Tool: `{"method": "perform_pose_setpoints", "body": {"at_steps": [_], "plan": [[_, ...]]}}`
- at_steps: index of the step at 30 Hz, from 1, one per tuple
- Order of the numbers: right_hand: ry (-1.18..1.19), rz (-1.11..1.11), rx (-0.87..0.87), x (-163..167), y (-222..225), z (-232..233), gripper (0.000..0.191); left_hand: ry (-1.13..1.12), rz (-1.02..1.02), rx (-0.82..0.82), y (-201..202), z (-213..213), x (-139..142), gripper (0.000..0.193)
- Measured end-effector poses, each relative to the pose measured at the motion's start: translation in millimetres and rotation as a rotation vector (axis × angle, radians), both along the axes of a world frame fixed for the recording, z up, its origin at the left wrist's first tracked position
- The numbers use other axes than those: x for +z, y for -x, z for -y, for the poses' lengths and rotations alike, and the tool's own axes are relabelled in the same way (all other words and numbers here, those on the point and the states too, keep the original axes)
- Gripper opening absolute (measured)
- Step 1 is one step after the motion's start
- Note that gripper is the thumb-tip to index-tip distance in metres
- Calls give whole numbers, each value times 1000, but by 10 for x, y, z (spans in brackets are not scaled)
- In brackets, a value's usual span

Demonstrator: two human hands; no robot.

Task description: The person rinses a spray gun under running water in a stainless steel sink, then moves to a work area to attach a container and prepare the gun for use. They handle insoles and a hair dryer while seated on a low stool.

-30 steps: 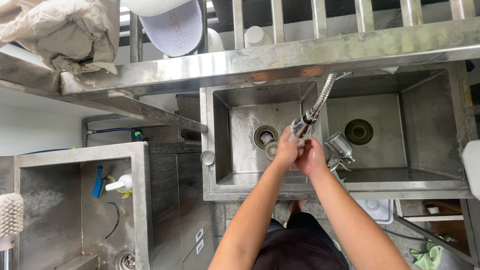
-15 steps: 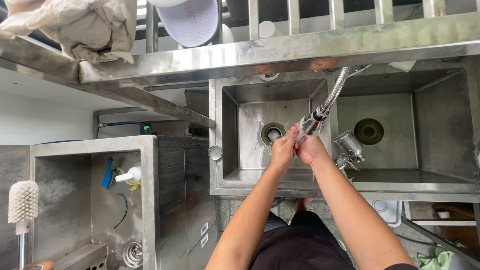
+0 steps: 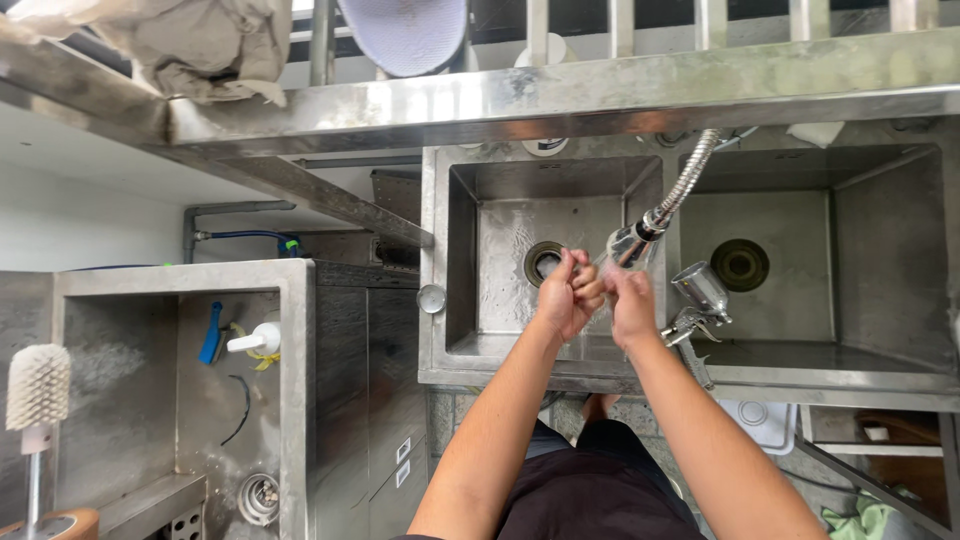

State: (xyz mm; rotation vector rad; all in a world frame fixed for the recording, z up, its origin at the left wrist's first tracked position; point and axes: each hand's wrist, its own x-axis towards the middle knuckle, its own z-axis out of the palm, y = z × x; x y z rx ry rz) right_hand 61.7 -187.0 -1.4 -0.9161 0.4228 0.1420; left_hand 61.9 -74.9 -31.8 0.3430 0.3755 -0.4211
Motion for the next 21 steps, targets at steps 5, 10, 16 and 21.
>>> {"method": "perform_pose_setpoints", "body": {"at_steps": [5, 10, 16, 21], "plan": [[122, 135, 110, 46, 231, 49, 15, 28, -14, 120, -150, 212, -13, 48], [457, 146, 70, -39, 152, 5, 15, -12, -106, 200, -134, 352, -15, 41], [307, 55, -96, -63, -20, -47, 19, 77, 39, 239, -105, 361, -39, 39], [335, 264, -5, 96, 72, -159, 35, 90, 91, 293, -216, 361, -75, 43]]}}
